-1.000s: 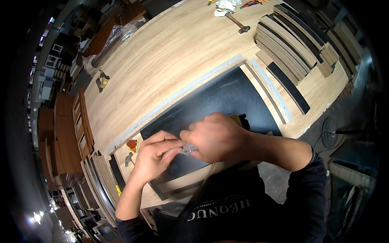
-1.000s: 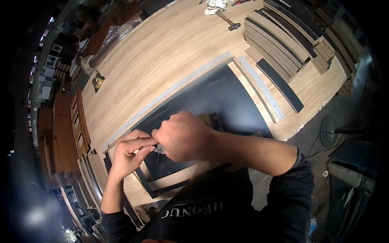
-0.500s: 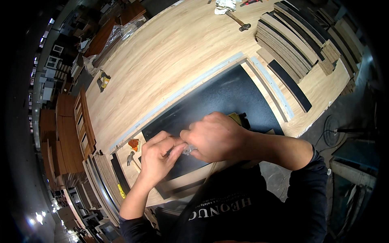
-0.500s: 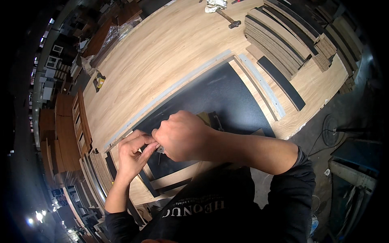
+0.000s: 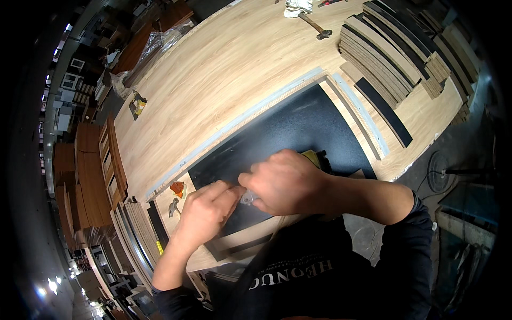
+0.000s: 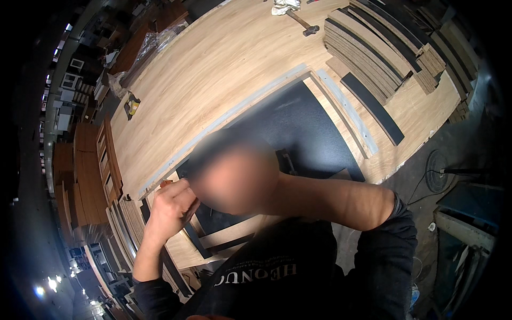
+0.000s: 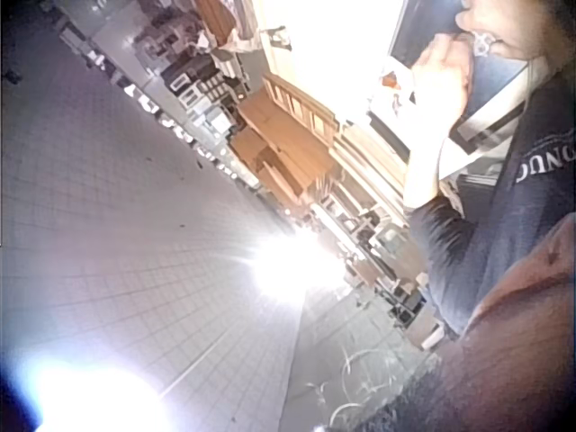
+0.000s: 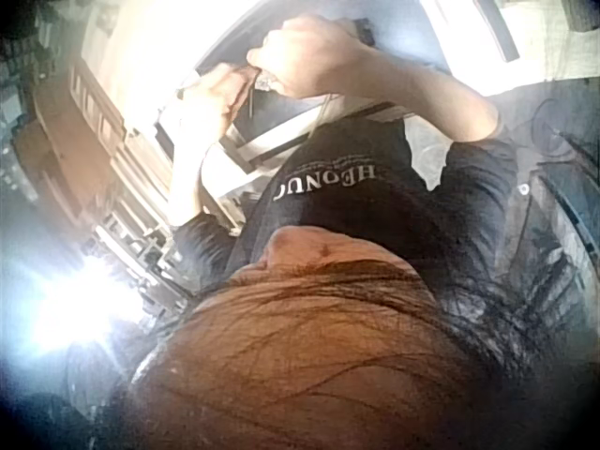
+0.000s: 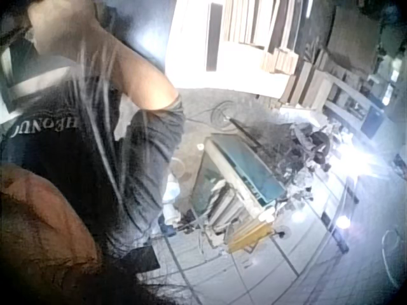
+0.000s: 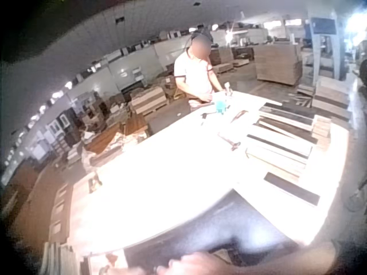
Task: The person attaches long wood strips to a dark rectangular board using a pneumatic nail gun and then aligns additional wood trim pieces along the edges.
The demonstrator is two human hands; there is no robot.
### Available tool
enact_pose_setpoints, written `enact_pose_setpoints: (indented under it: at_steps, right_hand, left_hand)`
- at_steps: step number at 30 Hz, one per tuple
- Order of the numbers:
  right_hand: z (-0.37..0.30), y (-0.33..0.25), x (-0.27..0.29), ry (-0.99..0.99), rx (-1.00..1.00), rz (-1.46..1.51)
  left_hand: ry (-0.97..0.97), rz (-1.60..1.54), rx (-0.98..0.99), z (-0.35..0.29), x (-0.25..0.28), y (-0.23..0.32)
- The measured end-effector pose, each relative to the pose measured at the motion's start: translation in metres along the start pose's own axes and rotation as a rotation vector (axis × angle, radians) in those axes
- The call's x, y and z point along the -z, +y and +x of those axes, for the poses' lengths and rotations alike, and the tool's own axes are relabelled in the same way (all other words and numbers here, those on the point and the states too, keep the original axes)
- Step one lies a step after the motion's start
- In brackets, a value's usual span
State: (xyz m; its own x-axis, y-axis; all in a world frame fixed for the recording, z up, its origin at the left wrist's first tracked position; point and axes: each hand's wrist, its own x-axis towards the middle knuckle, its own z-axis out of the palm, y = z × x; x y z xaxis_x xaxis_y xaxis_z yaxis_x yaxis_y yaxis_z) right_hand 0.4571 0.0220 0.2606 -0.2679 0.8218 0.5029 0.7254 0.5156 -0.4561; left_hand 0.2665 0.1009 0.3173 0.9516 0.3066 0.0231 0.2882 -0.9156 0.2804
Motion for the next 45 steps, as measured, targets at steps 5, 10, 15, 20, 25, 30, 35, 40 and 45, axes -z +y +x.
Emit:
enact_pose_setpoints:
  at_steps: [5,10,15,20,25,30,35,40,45]
  right_hand:
    - [0.004,0.0,0.004,-0.099,-0.02,0.014]
    - [0.001,0.001,0.001,-0.006,0.013,-0.054]
    - [0.002,0.0,0.003,-0.01,0.006,-0.054]
    - [0.001,0.0,0.001,-0.011,0.003,-0.081]
    - [0.001,-0.002,0.0,-0.048,-0.006,-0.121]
    - [0.001,-0.001,-0.001,-0.078,-0.011,-0.04]
    - [0.003,0.0,0.001,-0.098,-0.015,-0.029]
    - [0.005,-0.002,0.004,-0.16,-0.051,-0.05]
    - [0.005,-0.004,0.004,-0.275,-0.109,-0.069]
  left_hand:
    - [-0.02,0.145,-0.113,0.0,0.0,0.004]
    - [0.131,-0.103,-0.017,0.002,-0.006,0.004]
    - [0.159,-0.322,0.217,-0.001,-0.017,-0.001]
    - [0.19,-0.445,0.351,-0.003,-0.021,-0.001]
    - [0.183,-0.245,0.189,-0.004,-0.018,0.003]
    - [0.193,-0.432,0.19,-0.007,-0.02,-0.003]
    - [0.221,-0.473,0.279,-0.005,-0.023,-0.001]
    - [0.189,-0.331,0.28,-0.005,-0.021,0.003]
    - [0.255,-0.451,0.264,-0.008,-0.027,-0.003]
